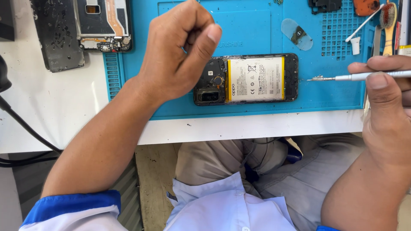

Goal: Using a precision screwdriver to remove or install screws on a mobile phone

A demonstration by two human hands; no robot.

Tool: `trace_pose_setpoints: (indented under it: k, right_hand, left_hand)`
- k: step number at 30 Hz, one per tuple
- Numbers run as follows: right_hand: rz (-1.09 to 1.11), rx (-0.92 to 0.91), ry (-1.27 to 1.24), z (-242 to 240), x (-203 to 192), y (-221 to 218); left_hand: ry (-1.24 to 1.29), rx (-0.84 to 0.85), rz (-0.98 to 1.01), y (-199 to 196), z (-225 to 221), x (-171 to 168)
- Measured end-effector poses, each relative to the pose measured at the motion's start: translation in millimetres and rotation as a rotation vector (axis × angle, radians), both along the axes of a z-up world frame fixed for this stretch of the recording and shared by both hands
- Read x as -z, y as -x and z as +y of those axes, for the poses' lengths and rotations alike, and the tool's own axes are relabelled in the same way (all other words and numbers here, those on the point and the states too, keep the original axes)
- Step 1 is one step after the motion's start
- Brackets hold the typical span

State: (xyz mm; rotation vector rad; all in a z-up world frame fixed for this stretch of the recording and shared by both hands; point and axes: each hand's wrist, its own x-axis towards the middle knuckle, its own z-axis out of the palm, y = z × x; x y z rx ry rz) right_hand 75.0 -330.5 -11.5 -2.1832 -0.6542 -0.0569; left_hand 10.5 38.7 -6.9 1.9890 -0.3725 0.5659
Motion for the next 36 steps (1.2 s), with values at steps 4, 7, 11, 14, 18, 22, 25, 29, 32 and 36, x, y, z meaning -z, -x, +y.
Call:
trace_pose_setpoints:
  k: [4,7,11,14,18,22,25,29,32,36]
  right_hand:
    - [-0.001,0.009,-0.042,3,0,3]
    - [0.024,0.034,-0.085,7,1,6]
    - [0.037,0.067,-0.133,13,-2,7]
    - [0.015,0.052,-0.164,16,-3,6]
    - [-0.078,-0.051,-0.266,23,-8,6]
    - [-0.099,-0.065,-0.247,29,-19,9]
    - [-0.082,-0.056,-0.273,32,-23,12]
    - [-0.045,-0.070,-0.338,31,-25,11]
    - [-0.040,-0.073,-0.349,31,-27,11]
    - [-0.014,-0.045,-0.387,35,-31,12]
  left_hand:
    - [-0.052,0.083,0.019,0,-3,-2]
    - [-0.113,0.032,0.009,-1,1,2]
    - [-0.124,-0.091,-0.030,-4,7,-2]
    - [-0.128,-0.142,-0.061,-4,11,-4]
    - [-0.151,-0.189,-0.073,-4,13,-2]
    - [-0.179,-0.198,-0.081,-7,17,3]
    - [-0.206,-0.259,-0.120,-7,21,2]
    - [-0.478,-0.507,-0.241,-4,36,-6]
    - [-0.608,-0.649,-0.251,0,42,-11]
    - [-0.772,-0.725,-0.178,-4,47,1]
